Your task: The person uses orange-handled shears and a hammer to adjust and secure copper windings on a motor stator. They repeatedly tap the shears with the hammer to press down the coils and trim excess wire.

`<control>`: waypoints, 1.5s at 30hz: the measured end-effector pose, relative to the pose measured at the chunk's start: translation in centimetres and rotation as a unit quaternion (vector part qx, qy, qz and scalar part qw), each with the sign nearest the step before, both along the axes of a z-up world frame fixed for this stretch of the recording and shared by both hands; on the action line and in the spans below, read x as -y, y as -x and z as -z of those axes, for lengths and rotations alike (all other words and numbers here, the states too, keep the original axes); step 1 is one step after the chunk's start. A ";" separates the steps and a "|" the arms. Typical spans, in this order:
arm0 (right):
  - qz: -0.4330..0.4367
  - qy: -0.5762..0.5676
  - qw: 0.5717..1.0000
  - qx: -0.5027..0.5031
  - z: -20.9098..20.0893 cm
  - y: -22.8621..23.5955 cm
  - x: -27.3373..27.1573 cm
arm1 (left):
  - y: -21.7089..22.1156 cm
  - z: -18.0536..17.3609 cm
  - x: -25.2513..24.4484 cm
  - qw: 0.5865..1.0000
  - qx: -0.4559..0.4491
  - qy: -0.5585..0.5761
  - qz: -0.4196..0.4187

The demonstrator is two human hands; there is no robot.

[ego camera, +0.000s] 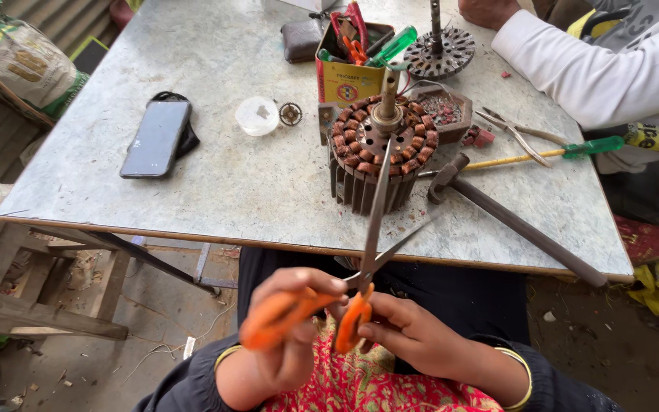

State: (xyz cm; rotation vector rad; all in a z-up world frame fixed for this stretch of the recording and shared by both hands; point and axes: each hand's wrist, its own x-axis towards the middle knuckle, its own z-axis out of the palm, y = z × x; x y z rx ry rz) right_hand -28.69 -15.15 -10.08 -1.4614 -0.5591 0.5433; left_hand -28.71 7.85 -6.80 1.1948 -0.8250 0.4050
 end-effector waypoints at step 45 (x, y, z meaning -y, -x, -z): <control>0.304 0.078 0.865 0.391 -6.6 -13.5 5.3 | -1.5 -7.7 -6.4 0.951 0.094 -0.179 -0.234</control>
